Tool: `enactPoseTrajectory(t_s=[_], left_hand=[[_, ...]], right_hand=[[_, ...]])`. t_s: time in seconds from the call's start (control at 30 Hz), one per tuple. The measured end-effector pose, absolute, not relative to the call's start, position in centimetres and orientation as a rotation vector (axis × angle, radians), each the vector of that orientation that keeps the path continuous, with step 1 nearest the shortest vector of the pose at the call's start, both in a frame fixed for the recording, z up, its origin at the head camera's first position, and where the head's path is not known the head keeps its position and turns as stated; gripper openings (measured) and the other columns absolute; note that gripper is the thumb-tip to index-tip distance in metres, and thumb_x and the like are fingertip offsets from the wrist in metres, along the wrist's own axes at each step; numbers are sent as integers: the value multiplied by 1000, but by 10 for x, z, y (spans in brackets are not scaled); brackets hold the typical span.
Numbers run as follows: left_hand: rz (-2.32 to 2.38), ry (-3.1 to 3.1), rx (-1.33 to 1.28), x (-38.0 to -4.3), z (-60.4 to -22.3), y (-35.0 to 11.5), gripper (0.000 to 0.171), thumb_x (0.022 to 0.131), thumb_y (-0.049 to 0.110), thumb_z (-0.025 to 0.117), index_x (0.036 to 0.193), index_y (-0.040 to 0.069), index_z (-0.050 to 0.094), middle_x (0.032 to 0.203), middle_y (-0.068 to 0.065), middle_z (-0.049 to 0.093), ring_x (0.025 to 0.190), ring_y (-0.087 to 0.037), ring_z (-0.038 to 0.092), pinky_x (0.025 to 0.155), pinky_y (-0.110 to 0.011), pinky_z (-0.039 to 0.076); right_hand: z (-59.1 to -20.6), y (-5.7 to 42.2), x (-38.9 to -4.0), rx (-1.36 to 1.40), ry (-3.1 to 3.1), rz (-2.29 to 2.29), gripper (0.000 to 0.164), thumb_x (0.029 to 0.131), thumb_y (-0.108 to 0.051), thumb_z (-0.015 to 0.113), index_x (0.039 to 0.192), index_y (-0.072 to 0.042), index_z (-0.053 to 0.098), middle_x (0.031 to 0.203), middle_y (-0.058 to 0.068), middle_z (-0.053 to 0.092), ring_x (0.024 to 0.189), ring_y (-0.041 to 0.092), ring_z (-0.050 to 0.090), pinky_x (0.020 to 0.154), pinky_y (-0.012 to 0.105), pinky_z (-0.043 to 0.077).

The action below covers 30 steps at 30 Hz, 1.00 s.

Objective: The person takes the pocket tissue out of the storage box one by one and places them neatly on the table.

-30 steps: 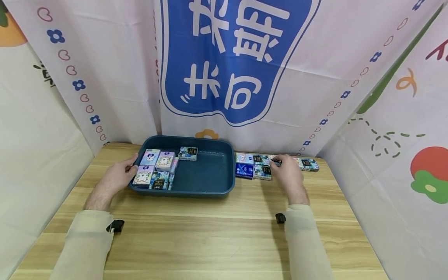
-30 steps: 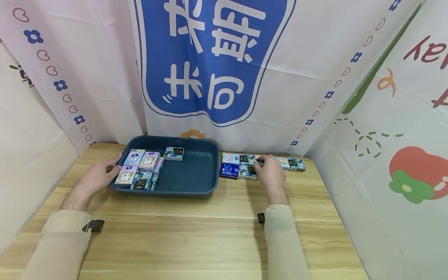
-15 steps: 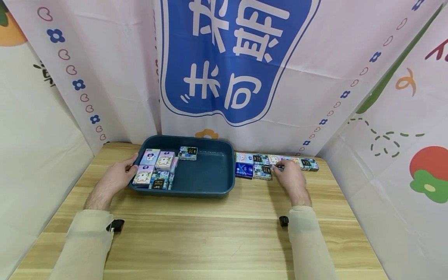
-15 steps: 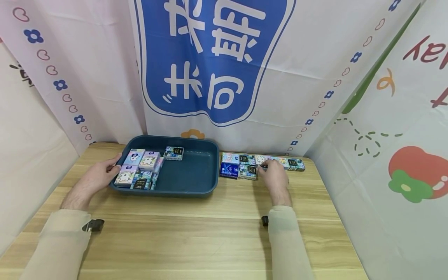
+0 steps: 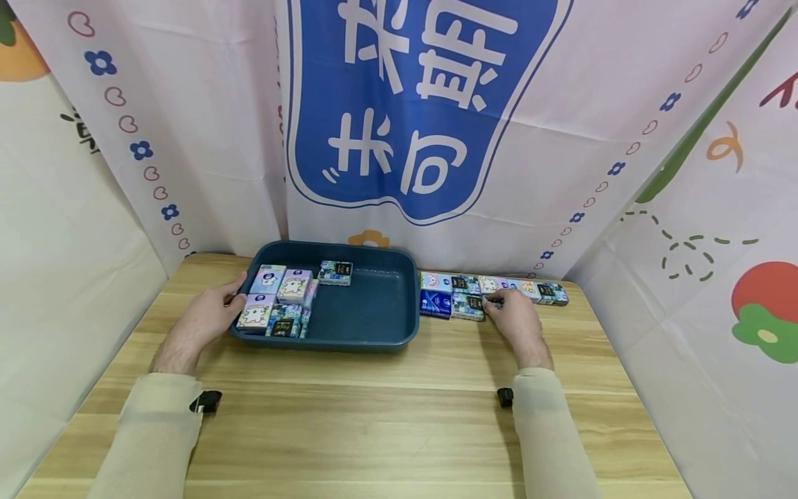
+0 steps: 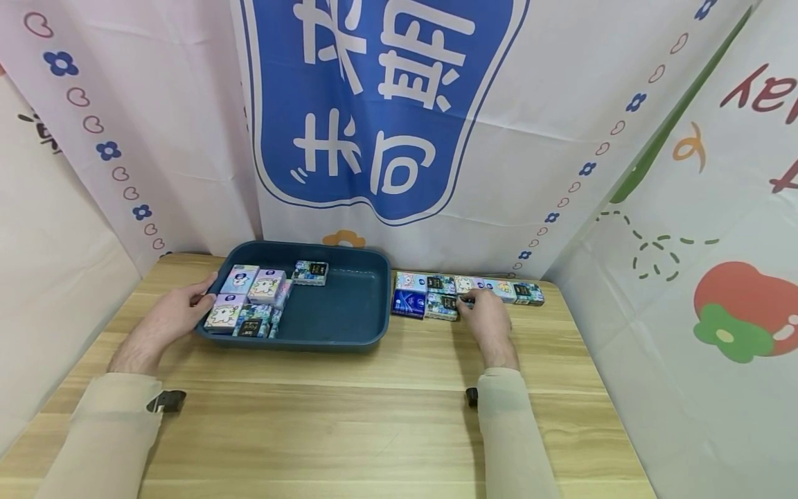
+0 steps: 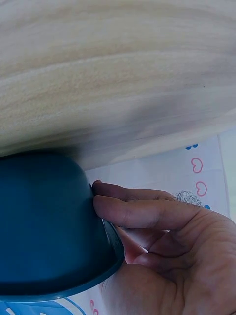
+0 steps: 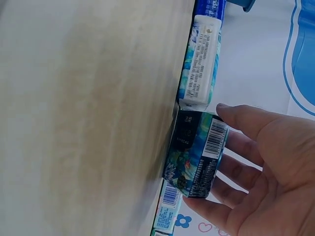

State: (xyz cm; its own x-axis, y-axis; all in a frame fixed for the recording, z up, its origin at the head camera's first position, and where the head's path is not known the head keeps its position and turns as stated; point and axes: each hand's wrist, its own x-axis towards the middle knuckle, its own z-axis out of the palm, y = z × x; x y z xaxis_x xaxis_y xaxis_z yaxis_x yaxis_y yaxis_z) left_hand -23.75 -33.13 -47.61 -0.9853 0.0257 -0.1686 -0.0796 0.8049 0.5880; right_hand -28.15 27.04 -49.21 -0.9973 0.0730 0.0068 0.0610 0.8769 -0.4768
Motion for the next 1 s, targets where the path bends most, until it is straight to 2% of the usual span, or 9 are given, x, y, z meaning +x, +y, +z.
enactPoseTrajectory(t_s=[0.2,0.33,0.5,0.73,1.0], left_hand=[[934,2825,-44,-237,-476,-331,65,128,29,40,185,5,19,182,-45,26,167,-72,31,131,-82,37],[941,2832,-35,-237,-476,-331,65,128,28,40,185,5,20,182,-46,26,165,-71,37,127,-80,42],[937,2830,-34,-237,-477,-331,65,128,28,40,185,4,20,181,-46,27,165,-71,37,129,-81,40],[912,2829,-59,-238,-476,-328,66,128,28,42,186,6,19,183,-44,27,167,-73,29,133,-84,31],[871,2833,-43,-234,-473,-325,66,128,26,44,185,5,20,181,-45,29,166,-73,31,132,-84,34]], right_hand=[[-493,268,-281,-66,-3015,786,35,116,-24,75,140,1,83,146,26,81,145,50,71,127,66,54],[-493,268,-282,-34,-3033,815,34,117,-21,74,141,2,82,149,28,79,148,51,69,129,67,52],[-492,272,-282,10,-3100,819,37,117,-20,75,147,2,78,159,29,73,157,53,61,134,68,46],[-488,275,-282,19,-3182,761,43,115,-19,76,154,-2,75,168,27,67,162,55,55,138,71,40],[-486,275,-281,41,-3178,777,43,114,-16,78,154,-1,74,167,27,67,161,54,58,137,70,42]])
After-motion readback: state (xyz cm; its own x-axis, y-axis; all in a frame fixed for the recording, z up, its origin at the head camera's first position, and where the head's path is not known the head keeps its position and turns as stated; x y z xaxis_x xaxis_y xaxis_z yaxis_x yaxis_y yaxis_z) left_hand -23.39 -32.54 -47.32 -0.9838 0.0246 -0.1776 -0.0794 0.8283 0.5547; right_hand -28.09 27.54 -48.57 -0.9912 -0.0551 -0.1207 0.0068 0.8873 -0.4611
